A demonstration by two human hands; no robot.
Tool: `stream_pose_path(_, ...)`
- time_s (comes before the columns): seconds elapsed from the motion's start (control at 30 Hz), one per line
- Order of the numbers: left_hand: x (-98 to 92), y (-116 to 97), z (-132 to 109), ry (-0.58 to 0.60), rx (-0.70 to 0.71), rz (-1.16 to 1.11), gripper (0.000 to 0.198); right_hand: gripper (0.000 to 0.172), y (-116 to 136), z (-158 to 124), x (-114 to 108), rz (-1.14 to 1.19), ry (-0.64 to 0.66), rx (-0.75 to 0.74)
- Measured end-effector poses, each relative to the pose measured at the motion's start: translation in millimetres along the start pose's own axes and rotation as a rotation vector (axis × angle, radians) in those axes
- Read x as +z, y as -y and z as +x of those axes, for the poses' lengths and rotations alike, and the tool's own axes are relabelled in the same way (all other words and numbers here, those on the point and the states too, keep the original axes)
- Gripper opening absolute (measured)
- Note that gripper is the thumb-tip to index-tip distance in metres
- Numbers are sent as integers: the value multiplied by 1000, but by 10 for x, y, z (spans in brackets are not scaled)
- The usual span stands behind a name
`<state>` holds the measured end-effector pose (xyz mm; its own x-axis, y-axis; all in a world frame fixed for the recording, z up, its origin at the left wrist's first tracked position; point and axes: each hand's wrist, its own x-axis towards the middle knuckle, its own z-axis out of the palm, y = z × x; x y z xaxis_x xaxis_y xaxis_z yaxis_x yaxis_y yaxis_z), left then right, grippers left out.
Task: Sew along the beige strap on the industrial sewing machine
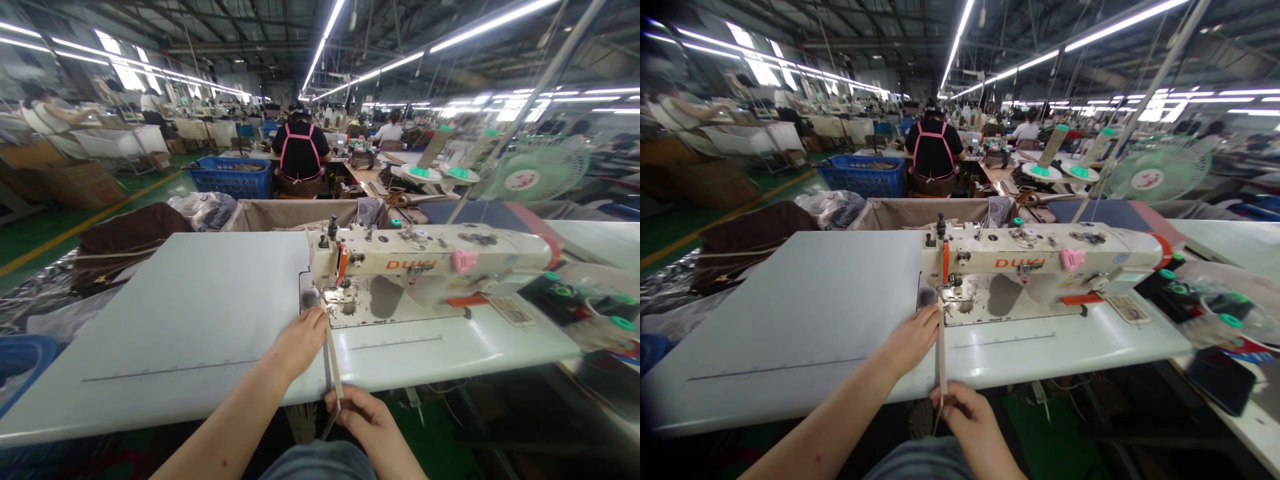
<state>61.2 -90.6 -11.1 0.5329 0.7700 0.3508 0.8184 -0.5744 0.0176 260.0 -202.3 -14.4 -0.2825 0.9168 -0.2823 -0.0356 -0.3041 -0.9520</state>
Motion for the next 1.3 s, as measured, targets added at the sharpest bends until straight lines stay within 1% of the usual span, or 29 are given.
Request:
stream_pose_path(0.07,6,2,-1,15,19,16,28,50,-28,20,14,89,-7,56)
stream_pose_path(0.13,16,6,-3,18,43,36,28,55,-39,35,26,65,-8,49)
stream_pose_path(0.17,21,9,-5,11,47,45,28,53,-29,37,32,12,-9,30)
stream_pose_path(0.23,30,15,-7,-8,44,63,28,44,28,31,46,-124,-29,-11)
stream_pose_path(0.3,36,23,-9,-14,57,82,27,34,124,21,60,-280,-83,-62)
stream_pose_path(0.4,44,35,-15,2,103,110,22,26,278,23,74,-525,-153,-166)
stream_pose_path(0.47,46,37,-19,0,122,132,22,22,352,32,78,-632,-125,-173)
stream_pose_path(0.5,46,37,-21,-7,127,141,23,26,373,36,80,-649,-94,-149)
stream_pose_path(0.6,35,30,-22,-19,122,142,25,38,377,36,86,-560,10,-21)
stream_pose_path(0.67,23,27,-19,-12,109,127,25,44,349,29,84,-408,62,75)
stream_pose_path(0.73,13,29,-16,-1,93,102,25,55,326,18,73,-251,97,117)
stream_pose_path(0.8,10,35,-14,8,77,62,24,63,324,5,55,-151,114,94)
stream_pose_path(0.9,13,40,-12,20,52,16,23,62,351,-25,31,-117,116,31)
stream_pose_path(1.03,12,23,-3,25,59,51,23,60,376,-70,14,-176,139,-13)
stream_pose_path(1.13,9,16,1,8,38,47,26,62,360,-88,9,-218,156,-53)
stream_pose_path(1.2,9,19,1,-7,29,48,28,62,342,-89,5,-220,157,-62)
stream_pose_path(1.3,13,25,0,-16,52,77,28,62,322,-83,-2,-228,157,-52)
